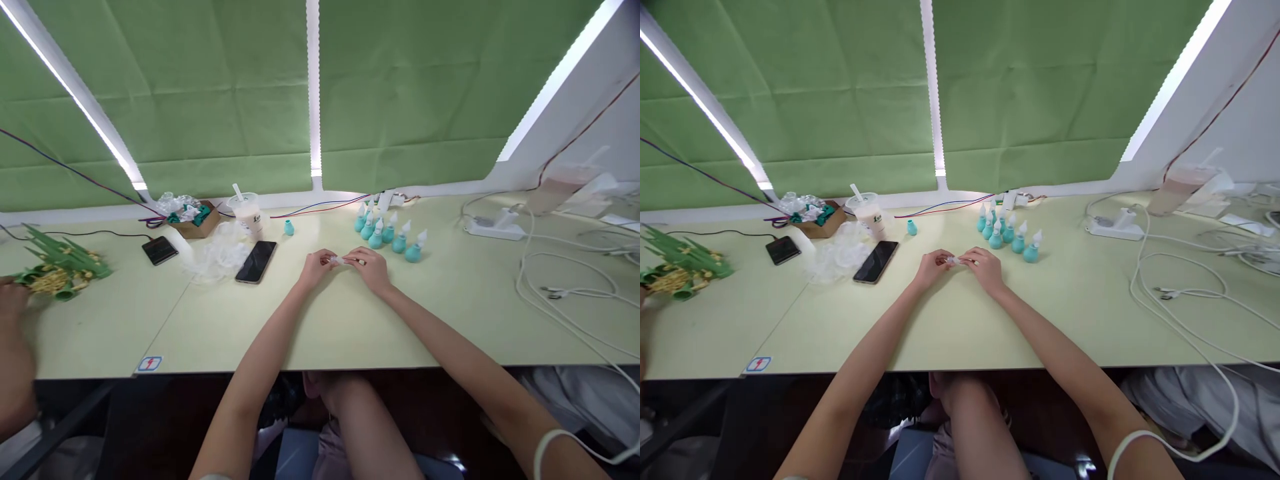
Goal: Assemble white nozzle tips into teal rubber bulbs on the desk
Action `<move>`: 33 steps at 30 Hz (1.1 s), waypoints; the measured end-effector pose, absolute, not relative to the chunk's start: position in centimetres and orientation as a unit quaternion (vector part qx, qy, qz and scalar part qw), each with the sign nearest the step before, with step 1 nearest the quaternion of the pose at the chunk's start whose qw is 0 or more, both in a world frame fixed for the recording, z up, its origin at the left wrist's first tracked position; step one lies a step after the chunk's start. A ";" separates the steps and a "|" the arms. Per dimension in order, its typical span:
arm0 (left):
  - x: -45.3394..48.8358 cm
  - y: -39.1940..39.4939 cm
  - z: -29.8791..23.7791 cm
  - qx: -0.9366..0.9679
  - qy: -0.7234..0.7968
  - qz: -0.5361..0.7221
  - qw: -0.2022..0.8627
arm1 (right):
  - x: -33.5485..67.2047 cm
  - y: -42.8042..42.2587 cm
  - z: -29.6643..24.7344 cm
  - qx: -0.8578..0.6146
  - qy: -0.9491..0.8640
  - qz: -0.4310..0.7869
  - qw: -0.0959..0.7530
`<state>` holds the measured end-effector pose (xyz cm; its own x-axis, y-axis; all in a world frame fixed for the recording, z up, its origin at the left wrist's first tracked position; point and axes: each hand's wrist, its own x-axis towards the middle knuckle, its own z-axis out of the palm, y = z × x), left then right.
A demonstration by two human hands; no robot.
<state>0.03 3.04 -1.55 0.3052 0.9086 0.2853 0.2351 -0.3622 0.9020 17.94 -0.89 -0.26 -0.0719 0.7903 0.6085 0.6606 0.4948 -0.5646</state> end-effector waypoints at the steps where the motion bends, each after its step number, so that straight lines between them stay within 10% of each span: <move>1: 0.2 2.8 -1.5 0.709 0.405 0.423 0.392 | 18.1 -1.0 -0.4 -0.498 -0.728 0.068 0.467; 33: 0.6 2.5 -0.8 0.672 0.378 0.420 0.479 | 19.0 0.7 -0.6 -0.442 -0.781 0.095 0.432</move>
<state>0.57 2.47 -0.84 0.3619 0.9102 0.2016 0.1058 -0.2549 0.9612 18.96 0.69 -0.59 -0.2368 0.7715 0.5905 0.6080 0.5918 -0.5293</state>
